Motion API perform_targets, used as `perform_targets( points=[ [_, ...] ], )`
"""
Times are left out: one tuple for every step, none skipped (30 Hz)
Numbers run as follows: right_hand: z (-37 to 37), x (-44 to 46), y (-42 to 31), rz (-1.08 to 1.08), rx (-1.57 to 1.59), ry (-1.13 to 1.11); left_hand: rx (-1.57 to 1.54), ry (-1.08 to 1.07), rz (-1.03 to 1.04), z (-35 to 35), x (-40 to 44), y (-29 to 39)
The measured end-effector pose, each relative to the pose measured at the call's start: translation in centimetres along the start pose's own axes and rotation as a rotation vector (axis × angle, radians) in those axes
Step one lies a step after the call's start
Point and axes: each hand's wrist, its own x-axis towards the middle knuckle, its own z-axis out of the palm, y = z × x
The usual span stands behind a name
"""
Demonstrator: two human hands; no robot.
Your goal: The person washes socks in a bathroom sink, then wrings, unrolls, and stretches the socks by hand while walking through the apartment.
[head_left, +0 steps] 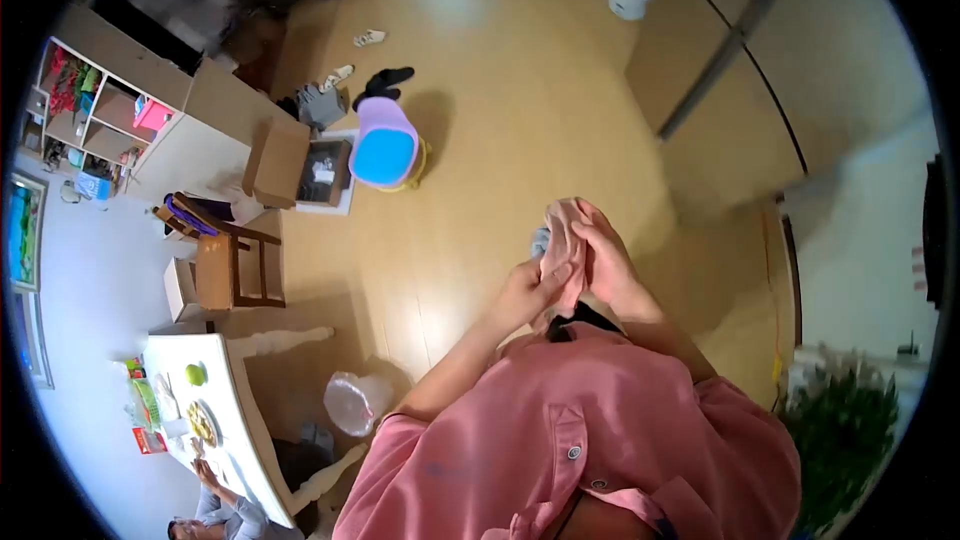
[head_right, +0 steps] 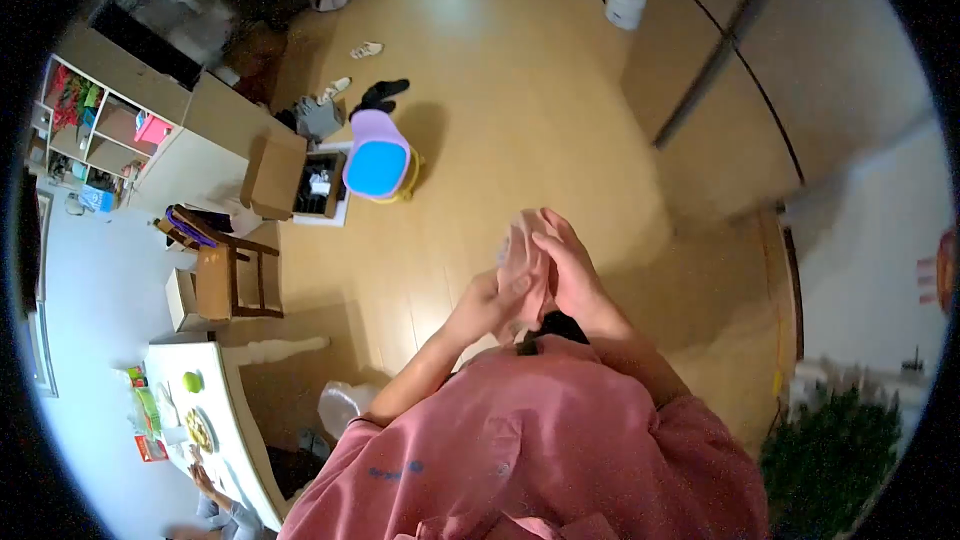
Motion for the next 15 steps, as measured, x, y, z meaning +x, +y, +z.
perform_targets(
  points=[
    [1.0, 3.4, -1.5, -0.014, -0.019, 0.015, -0.013, 0.034, 0.025, -1.6, 2.1, 1.3],
    [2.1, 6.6, -3.0, -0.007, 0.011, 0.002, -0.025, 0.066, 0.036, -3.3, 3.8, 2.6],
    [3.8, 9.2, -4.7, -0.002, 0.047, -0.002, 0.028, 0.042, -0.023, -5.7, 5.5, 4.7],
    [5.2, 12.7, -6.5, -0.011, 0.075, -0.016, 0.090, 0.091, 0.057, -7.8, 7.4, 6.2],
    [5.9, 16.2, -7.2, -0.046, 0.109, -0.025, 0.151, 0.140, 0.135, -9.8, 9.3, 7.1],
    [6.9, 19.2, -7.8, -0.027, 0.088, -0.068, 0.209, 0.188, 0.201, -11.7, 10.8, 8.4],
    [8.0, 22.2, -8.2, -0.007, 0.069, -0.108, 0.102, 0.189, 0.029, -13.5, 11.8, 10.5],
    [9.0, 25.0, -8.7, 0.012, 0.048, -0.147, 0.120, 0.262, 0.060, -15.4, 13.5, 11.1],
    [8.6, 27.9, -7.4, 0.044, 0.059, -0.112, 0.137, 0.336, 0.090, -16.9, 15.2, 10.8],
    [9.8, 30.0, -7.6, 0.114, 0.018, -0.167, 0.155, 0.386, 0.059, -18.8, 17.0, 10.5],
    [10.8, 32.4, -7.7, 0.162, -0.046, -0.177, 0.172, 0.436, 0.027, -20.7, 18.8, 10.3],
    [11.4, 34.8, -7.7, 0.208, -0.110, -0.187, 0.150, 0.421, 0.070, -23.1, 20.8, 10.7],
    [11.0, 38.2, -6.7, 0.230, -0.175, -0.193, 0.129, 0.403, 0.110, -25.5, 22.5, 11.1],
    [10.7, 41.1, -6.8, 0.260, -0.268, -0.212, 0.110, 0.382, 0.149, -27.7, 24.2, 11.5],
    [10.7, 44.2, -7.5, 0.281, -0.362, -0.233, 0.146, 0.401, 0.096, -29.9, 26.0, 13.0]
  ],
)
